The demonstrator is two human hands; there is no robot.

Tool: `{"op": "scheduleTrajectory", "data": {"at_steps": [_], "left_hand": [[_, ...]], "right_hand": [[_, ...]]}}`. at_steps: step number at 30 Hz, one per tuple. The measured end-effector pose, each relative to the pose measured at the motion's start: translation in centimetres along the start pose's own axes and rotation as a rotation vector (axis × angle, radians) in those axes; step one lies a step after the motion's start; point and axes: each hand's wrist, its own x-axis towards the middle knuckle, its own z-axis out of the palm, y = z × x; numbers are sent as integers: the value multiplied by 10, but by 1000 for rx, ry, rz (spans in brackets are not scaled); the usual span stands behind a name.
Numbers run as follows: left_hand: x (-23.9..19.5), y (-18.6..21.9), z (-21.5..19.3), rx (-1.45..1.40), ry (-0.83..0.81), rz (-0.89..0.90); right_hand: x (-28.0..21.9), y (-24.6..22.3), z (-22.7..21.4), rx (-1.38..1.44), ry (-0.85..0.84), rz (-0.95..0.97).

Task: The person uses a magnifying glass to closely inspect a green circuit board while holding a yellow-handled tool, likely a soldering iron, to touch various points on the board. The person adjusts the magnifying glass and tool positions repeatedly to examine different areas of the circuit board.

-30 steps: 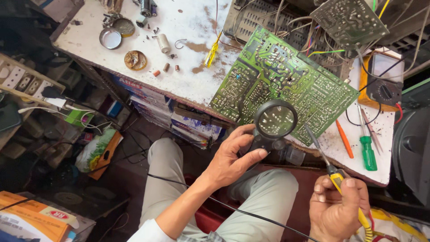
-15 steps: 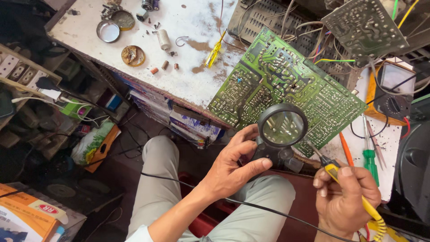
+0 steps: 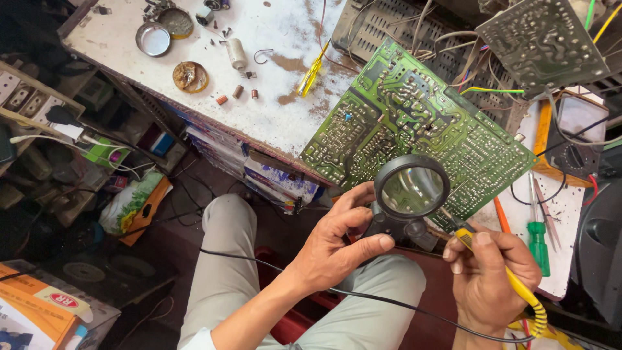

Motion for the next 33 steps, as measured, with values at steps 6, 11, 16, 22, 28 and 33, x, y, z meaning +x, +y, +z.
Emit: {"op": "scheduleTrajectory", "data": {"at_steps": [6, 11, 16, 22, 28, 33], "left_hand": [[0, 2, -1, -16, -7, 6], [1, 1, -1, -69, -11, -24], [2, 1, -1, -89, -6, -55], [2, 1, -2, -70, -21, -12], [2, 2, -2, -80, -17, -31], [3, 3, -2, -60, -19, -24]], "right_hand": [[1, 1, 5, -52, 20, 22], [-1, -3, 8, -110, -36, -30], [-3, -8, 11, -228, -43, -88], [-4, -9, 10, -243, -30, -75], [-5, -8, 9, -278, -45, -110], [-6, -9, 12, -337, -70, -150]]}}
